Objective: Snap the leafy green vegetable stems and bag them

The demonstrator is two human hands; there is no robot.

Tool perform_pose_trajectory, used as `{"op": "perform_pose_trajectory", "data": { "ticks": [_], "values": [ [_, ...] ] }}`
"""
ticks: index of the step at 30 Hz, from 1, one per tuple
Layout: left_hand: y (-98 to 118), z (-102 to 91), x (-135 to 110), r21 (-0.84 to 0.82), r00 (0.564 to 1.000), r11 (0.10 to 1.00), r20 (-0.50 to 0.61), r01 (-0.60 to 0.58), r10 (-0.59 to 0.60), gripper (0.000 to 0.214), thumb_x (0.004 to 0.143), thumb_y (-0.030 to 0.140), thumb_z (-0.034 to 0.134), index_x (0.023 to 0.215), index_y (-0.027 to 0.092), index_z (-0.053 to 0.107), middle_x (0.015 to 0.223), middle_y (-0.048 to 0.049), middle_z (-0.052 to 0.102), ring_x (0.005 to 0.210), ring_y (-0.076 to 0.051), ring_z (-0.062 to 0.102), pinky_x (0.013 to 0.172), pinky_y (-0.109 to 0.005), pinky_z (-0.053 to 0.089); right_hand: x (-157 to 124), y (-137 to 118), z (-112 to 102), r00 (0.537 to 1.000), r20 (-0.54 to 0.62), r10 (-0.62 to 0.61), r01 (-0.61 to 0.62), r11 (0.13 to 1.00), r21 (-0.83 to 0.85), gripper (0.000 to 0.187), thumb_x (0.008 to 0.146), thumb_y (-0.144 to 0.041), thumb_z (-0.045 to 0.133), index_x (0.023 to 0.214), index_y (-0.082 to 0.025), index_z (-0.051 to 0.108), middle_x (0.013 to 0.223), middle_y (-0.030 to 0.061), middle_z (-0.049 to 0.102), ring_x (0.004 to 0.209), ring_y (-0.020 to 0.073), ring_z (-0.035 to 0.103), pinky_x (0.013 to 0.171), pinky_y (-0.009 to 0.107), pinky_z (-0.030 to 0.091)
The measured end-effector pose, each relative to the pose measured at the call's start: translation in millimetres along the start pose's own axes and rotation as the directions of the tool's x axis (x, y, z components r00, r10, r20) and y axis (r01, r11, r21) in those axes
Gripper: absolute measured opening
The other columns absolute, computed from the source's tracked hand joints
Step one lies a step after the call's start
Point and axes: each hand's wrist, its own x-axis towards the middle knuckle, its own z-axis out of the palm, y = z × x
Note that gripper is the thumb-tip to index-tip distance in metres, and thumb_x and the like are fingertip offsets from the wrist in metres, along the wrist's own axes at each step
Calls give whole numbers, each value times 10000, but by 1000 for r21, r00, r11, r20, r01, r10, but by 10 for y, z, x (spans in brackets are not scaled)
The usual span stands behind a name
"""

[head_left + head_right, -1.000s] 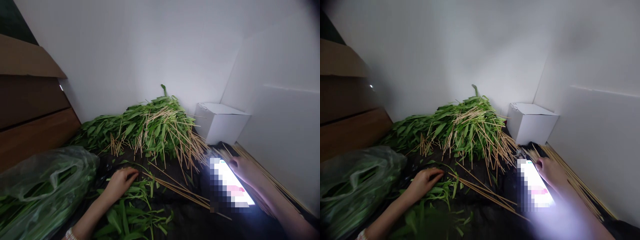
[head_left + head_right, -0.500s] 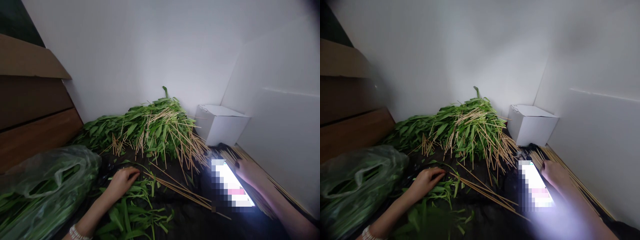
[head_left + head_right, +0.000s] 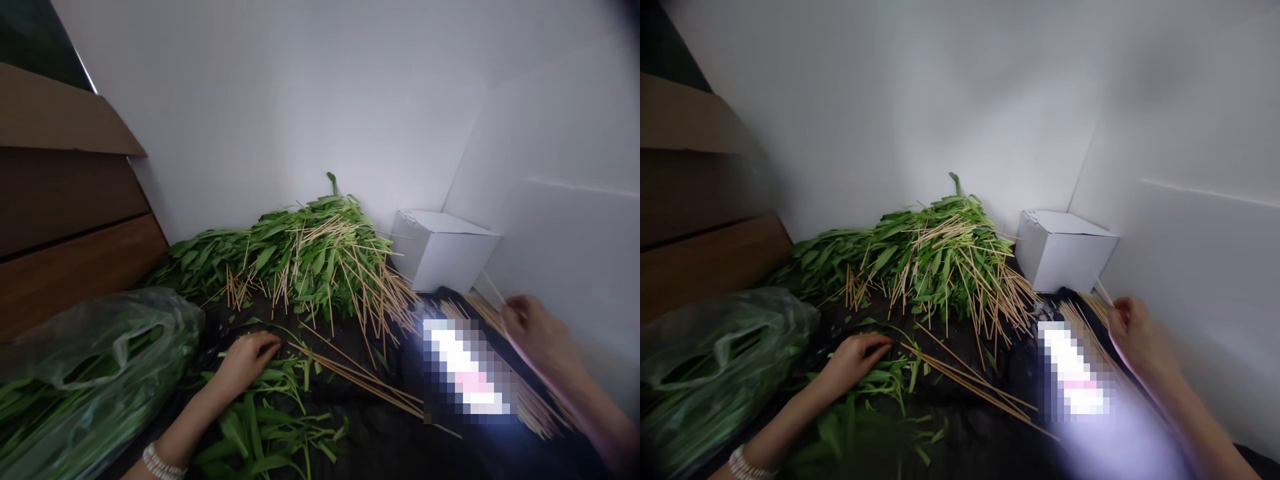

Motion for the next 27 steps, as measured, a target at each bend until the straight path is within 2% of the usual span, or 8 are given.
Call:
{"op": "perform_pose_trajectory", "data": {
  "ticks": [1,3,6,8,12,18,23,27],
  "values": [
    [2,-2,1,-2,1000,1000,1,-2,2,244,880,310,506,921,225,731,903,-35,749,836,-201,687,749,-265,495,-50,-42,-20,999,-24,-30,32,998,52,226,877,-397,361,995,-241,474,851,115,645,704,250,614,621,346,421],
    [10,-9,3,-11,1000,1000,-5,-10,10,234,874,300,512,915,227,731,896,-34,748,827,-198,688,742,-261,495,-109,-83,-9,996,0,-91,90,985,145,232,881,-383,358,1024,-251,484,818,89,650,723,245,628,629,334,425],
    [22,-21,5,-12,1000,1000,-12,-17,17,241,874,303,508,914,225,732,889,-40,748,818,-198,688,738,-258,494,-58,7,126,991,97,-88,67,977,203,263,878,-376,340,1018,-223,501,740,72,645,648,229,621,579,321,423],
    [26,-25,4,1,1000,1000,-11,-16,16,253,878,308,499,918,224,734,888,-44,747,819,-198,687,734,-257,494,34,141,264,983,158,-91,70,988,136,276,882,-366,317,981,-212,523,731,78,648,599,223,605,555,326,416],
    [20,-19,3,17,1000,1000,-3,-10,10,250,876,304,501,927,227,733,895,-42,746,827,-202,687,740,-263,493,145,359,537,981,158,-109,106,994,26,223,851,-307,372,788,-216,565,669,85,621,608,244,606,583,346,417],
    [9,-9,0,18,1000,1000,20,3,-4,250,885,302,498,934,216,727,917,-47,743,847,-209,687,766,-277,490,60,377,753,960,209,-186,195,981,-21,194,791,-284,483,611,-222,524,613,91,594,572,232,578,562,345,394],
    [13,-19,-4,15,1000,1000,19,-5,4,254,891,310,494,936,216,726,915,-46,740,847,-205,685,763,-273,488,75,314,752,959,212,-189,207,976,-68,197,772,-253,474,585,-213,522,591,87,572,539,217,553,539,342,373],
    [8,-14,-2,3,1000,1000,21,-2,2,242,884,300,505,935,222,728,918,-41,743,849,-202,684,764,-267,486,72,212,518,969,191,-158,177,980,-91,281,864,-350,395,694,-210,571,609,103,583,540,230,563,532,348,383]
  ]
}}
